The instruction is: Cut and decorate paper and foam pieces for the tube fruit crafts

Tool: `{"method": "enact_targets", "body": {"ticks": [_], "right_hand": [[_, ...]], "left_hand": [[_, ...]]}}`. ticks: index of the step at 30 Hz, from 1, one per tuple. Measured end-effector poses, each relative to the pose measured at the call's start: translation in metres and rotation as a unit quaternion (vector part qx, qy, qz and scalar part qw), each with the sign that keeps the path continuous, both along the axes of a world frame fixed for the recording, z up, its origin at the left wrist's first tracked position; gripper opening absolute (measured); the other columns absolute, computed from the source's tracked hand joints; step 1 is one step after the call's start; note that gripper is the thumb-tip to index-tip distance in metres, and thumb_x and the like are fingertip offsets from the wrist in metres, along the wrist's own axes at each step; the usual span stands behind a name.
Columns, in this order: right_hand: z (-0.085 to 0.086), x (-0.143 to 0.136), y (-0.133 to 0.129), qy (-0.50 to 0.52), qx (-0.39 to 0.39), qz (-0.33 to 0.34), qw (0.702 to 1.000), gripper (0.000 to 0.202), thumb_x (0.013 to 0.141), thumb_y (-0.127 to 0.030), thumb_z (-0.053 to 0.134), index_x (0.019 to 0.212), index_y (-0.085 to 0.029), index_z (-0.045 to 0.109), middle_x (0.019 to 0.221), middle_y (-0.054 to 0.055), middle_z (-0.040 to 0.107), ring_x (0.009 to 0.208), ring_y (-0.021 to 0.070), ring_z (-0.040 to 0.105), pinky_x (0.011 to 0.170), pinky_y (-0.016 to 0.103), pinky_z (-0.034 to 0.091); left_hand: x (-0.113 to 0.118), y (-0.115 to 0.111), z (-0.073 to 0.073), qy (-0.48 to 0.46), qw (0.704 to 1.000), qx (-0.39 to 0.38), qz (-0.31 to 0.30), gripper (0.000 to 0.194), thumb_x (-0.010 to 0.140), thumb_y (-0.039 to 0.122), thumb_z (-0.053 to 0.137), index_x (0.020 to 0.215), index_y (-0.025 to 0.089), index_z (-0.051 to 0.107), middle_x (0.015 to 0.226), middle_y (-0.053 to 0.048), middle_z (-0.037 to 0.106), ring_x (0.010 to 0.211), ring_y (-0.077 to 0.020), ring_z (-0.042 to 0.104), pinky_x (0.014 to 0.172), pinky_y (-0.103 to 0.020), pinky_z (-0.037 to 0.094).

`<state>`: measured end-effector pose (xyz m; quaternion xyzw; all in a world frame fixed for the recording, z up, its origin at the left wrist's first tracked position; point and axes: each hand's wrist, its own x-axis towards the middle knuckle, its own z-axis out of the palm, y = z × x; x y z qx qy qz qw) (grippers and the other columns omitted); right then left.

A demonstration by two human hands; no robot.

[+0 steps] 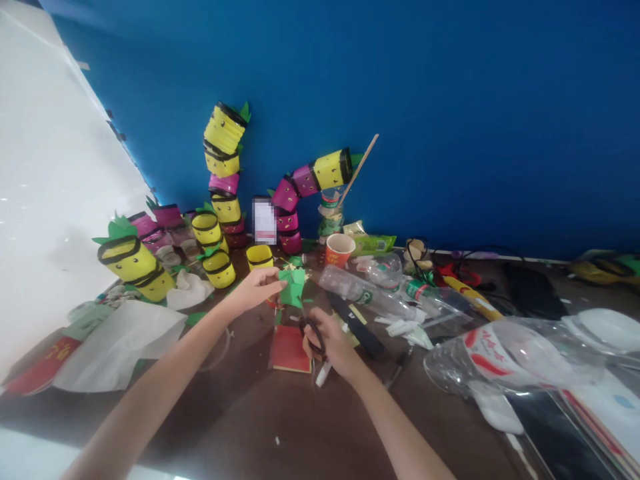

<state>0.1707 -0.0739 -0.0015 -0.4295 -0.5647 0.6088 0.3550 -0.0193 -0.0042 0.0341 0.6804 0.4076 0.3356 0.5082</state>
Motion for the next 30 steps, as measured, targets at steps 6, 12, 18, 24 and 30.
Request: {"method": "enact_targets", "body": {"ticks": [6, 12, 18, 24, 30], "right_hand": [[-0.0061, 0.0002, 0.0013, 0.017, -0.013, -0.001, 1.0, 0.045, 0.071, -0.063, 0.052, 0.077, -0.021, 0.04, 0.042, -0.008, 0.047, 0.033, 0.0051, 0.034, 0.034, 0.017, 0.024], [-0.0057, -0.0004, 0.0022, 0.025, 0.006, 0.008, 1.0, 0.045, 0.073, -0.062, 0.051, 0.087, -0.019, 0.045, 0.04, -0.007, 0.047, 0.032, 0.0058, 0.033, 0.033, 0.017, 0.023], [-0.0082, 0.0006, 0.0023, 0.019, -0.008, 0.009, 1.0, 0.043, 0.073, -0.062, 0.052, 0.083, -0.021, 0.044, 0.042, -0.008, 0.047, 0.033, 0.0052, 0.034, 0.034, 0.016, 0.025], [-0.0081, 0.0009, 0.0029, 0.02, 0.007, 0.018, 1.0, 0.046, 0.073, -0.063, 0.051, 0.085, -0.019, 0.043, 0.042, -0.008, 0.048, 0.032, 0.0049, 0.033, 0.034, 0.016, 0.025], [-0.0058, 0.0006, 0.0025, 0.016, 0.005, 0.015, 1.0, 0.046, 0.073, -0.063, 0.05, 0.086, -0.019, 0.044, 0.041, -0.008, 0.047, 0.033, 0.005, 0.033, 0.035, 0.016, 0.024]], "left_hand": [[0.0006, 0.0008, -0.0042, -0.011, 1.0, -0.028, -0.006, 0.016, 0.077, 0.029, 0.051, 0.073, 0.013, 0.053, 0.057, 0.0, 0.058, 0.052, -0.012, 0.057, 0.048, -0.02, 0.042], [0.0015, -0.001, -0.0025, -0.006, 0.999, -0.031, -0.009, 0.016, 0.075, 0.028, 0.052, 0.073, 0.013, 0.055, 0.057, 0.0, 0.057, 0.05, -0.0108, 0.054, 0.048, -0.02, 0.041], [0.0021, 0.001, -0.0037, -0.021, 1.0, -0.021, -0.008, 0.022, 0.078, 0.034, 0.051, 0.071, 0.014, 0.052, 0.058, 0.001, 0.055, 0.054, -0.0122, 0.058, 0.051, -0.02, 0.043], [0.0023, 0.0, -0.0015, -0.022, 0.999, -0.008, -0.024, 0.022, 0.079, 0.034, 0.051, 0.074, 0.013, 0.054, 0.062, -0.001, 0.057, 0.057, -0.0126, 0.059, 0.054, -0.022, 0.045], [0.0032, -0.0028, 0.0036, -0.026, 0.999, -0.02, -0.02, 0.019, 0.078, 0.03, 0.053, 0.073, 0.012, 0.055, 0.061, -0.001, 0.058, 0.056, -0.0123, 0.058, 0.053, -0.021, 0.044]]}}
